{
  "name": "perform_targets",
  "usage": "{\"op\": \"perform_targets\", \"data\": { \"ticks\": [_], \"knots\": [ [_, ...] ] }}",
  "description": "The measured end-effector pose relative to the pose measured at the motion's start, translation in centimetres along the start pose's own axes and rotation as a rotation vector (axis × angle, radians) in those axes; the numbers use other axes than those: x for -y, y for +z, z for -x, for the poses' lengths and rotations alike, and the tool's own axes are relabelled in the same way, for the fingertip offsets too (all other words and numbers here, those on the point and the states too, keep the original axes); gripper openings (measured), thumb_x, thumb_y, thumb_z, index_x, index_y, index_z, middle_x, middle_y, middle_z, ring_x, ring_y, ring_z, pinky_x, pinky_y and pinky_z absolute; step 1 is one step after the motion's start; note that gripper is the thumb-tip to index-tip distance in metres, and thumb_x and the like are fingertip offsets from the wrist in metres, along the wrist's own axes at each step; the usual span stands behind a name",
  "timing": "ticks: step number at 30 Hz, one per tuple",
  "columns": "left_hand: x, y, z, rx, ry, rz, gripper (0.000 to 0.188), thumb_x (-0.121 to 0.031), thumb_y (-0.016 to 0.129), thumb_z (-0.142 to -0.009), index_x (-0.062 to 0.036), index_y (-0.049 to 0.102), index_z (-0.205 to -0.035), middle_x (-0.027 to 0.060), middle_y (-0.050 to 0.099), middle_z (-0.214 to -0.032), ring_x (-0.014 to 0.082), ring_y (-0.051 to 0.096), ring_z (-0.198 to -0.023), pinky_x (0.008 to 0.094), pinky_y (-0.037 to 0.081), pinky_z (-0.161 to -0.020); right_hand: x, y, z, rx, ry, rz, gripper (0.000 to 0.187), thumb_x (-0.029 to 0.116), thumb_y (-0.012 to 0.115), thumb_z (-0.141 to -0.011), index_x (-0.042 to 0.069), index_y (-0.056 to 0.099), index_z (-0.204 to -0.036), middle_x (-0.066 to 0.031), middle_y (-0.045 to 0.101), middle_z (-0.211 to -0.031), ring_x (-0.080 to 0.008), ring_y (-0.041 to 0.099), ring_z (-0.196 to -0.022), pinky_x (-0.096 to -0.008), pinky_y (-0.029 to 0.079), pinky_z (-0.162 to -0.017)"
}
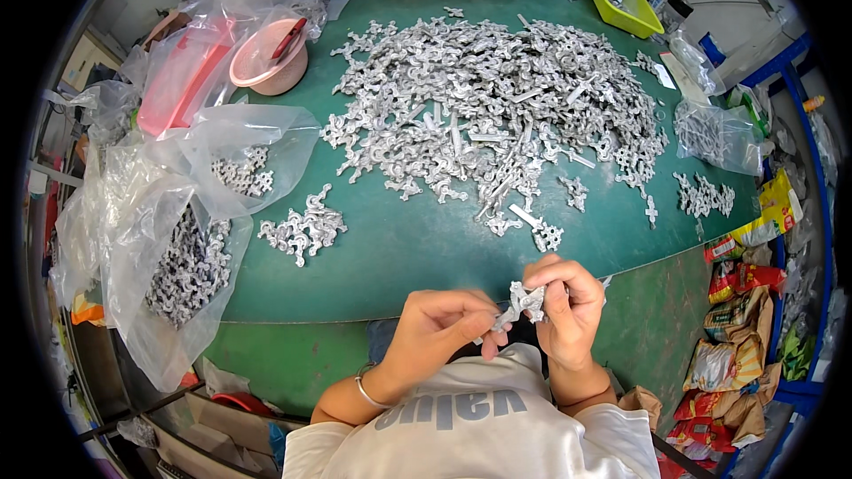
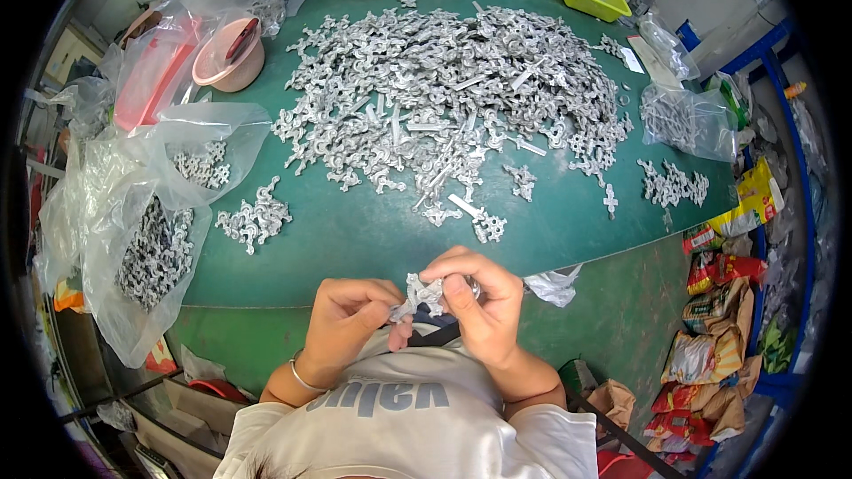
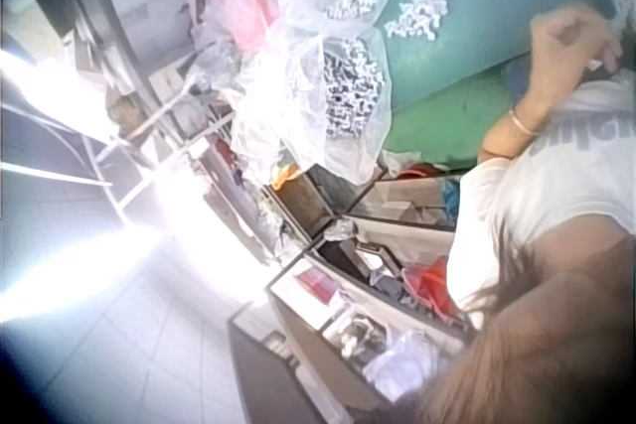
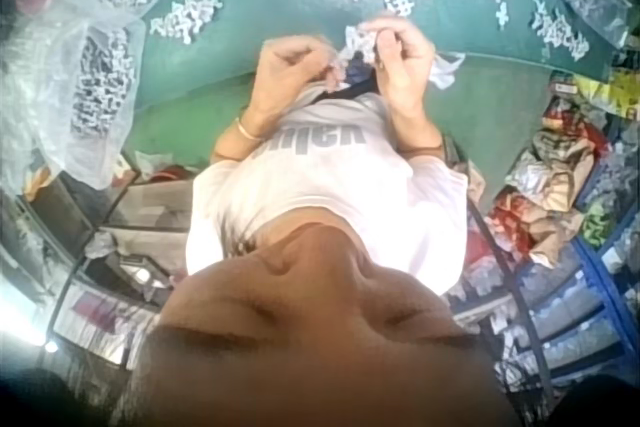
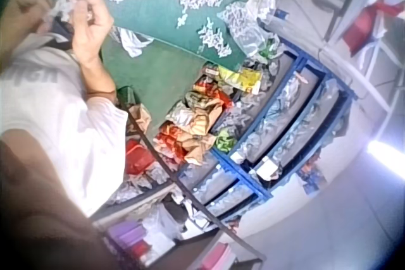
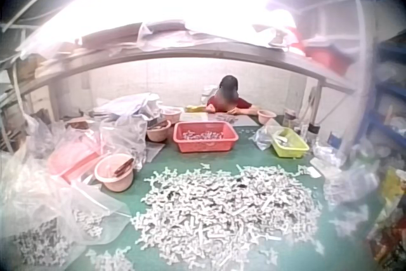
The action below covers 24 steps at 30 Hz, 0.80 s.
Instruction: The person sorts small metal crucifix-shaped components by hand on a green workbench and then gathers them into a plastic bag.
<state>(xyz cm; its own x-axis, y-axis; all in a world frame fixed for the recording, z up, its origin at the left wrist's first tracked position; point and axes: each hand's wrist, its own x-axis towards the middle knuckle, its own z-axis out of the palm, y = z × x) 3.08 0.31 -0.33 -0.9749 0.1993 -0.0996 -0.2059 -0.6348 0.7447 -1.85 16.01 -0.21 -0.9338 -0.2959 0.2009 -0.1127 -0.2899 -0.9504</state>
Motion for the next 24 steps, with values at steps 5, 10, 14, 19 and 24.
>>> {"op": "perform_targets", "data": {
  "ticks": [5, 10, 14, 19, 24],
  "knots": [
    [-0.1, 0.6, 0.3, -0.111, 0.010, -0.165, 0.012, 0.002, 0.055, -0.083, 0.0086, 0.059, -0.091, 0.0120, 0.062, -0.080, 0.0125, 0.058, -0.068, 0.0229, 0.047, -0.063, -0.6, -0.2, -0.2, -0.038, 0.006, -0.026, 0.019, 0.015, 0.055, -0.086, -0.002, 0.056, -0.079, -0.0071, 0.055, -0.073, -0.0064, 0.043, -0.055, -0.0196, 0.035, -0.051],
    [-0.2, 0.9, 0.4, -0.109, 0.065, -0.233, 0.015, 0.003, 0.058, -0.081, 0.0100, 0.058, -0.094, 0.0116, 0.062, -0.078, 0.0133, 0.060, -0.067, 0.0225, 0.049, -0.063, -0.7, 0.1, -0.4, -0.060, 0.095, -0.093, 0.019, 0.007, 0.054, -0.086, 0.000, 0.050, -0.069, -0.0047, 0.051, -0.064, -0.0063, 0.041, -0.054, -0.0200, 0.033, -0.051],
    [-0.7, 0.6, 0.4, -0.081, -0.032, -0.212, 0.012, 0.002, 0.057, -0.082, 0.0099, 0.059, -0.091, 0.0125, 0.062, -0.076, 0.0137, 0.060, -0.064, 0.0229, 0.049, -0.059, -0.8, -0.2, -0.4, -0.036, 0.159, -0.125, 0.022, 0.007, 0.054, -0.086, 0.002, 0.047, -0.066, -0.0020, 0.050, -0.061, -0.0049, 0.039, -0.053, -0.0195, 0.031, -0.048],
    [-0.9, 0.3, 0.4, -0.067, -0.110, -0.124, 0.011, 0.001, 0.057, -0.082, 0.0095, 0.059, -0.089, 0.0135, 0.062, -0.074, 0.0155, 0.060, -0.061, 0.0239, 0.049, -0.056, -0.6, 0.1, -0.5, -0.045, 0.245, -0.179, 0.025, 0.009, 0.054, -0.087, 0.004, 0.045, -0.064, 0.0005, 0.049, -0.060, -0.0025, 0.037, -0.051, -0.0188, 0.027, -0.045],
    [-1.0, 0.1, 0.5, -0.028, -0.181, -0.055, 0.012, 0.000, 0.058, -0.081, 0.0092, 0.059, -0.089, 0.0145, 0.062, -0.073, 0.0169, 0.060, -0.059, 0.0247, 0.048, -0.055, -0.6, 0.0, -0.6, -0.028, 0.242, -0.189, 0.027, 0.009, 0.053, -0.087, 0.005, 0.045, -0.062, 0.0009, 0.048, -0.059, -0.0020, 0.036, -0.050, -0.0192, 0.025, -0.044]
  ]
}}
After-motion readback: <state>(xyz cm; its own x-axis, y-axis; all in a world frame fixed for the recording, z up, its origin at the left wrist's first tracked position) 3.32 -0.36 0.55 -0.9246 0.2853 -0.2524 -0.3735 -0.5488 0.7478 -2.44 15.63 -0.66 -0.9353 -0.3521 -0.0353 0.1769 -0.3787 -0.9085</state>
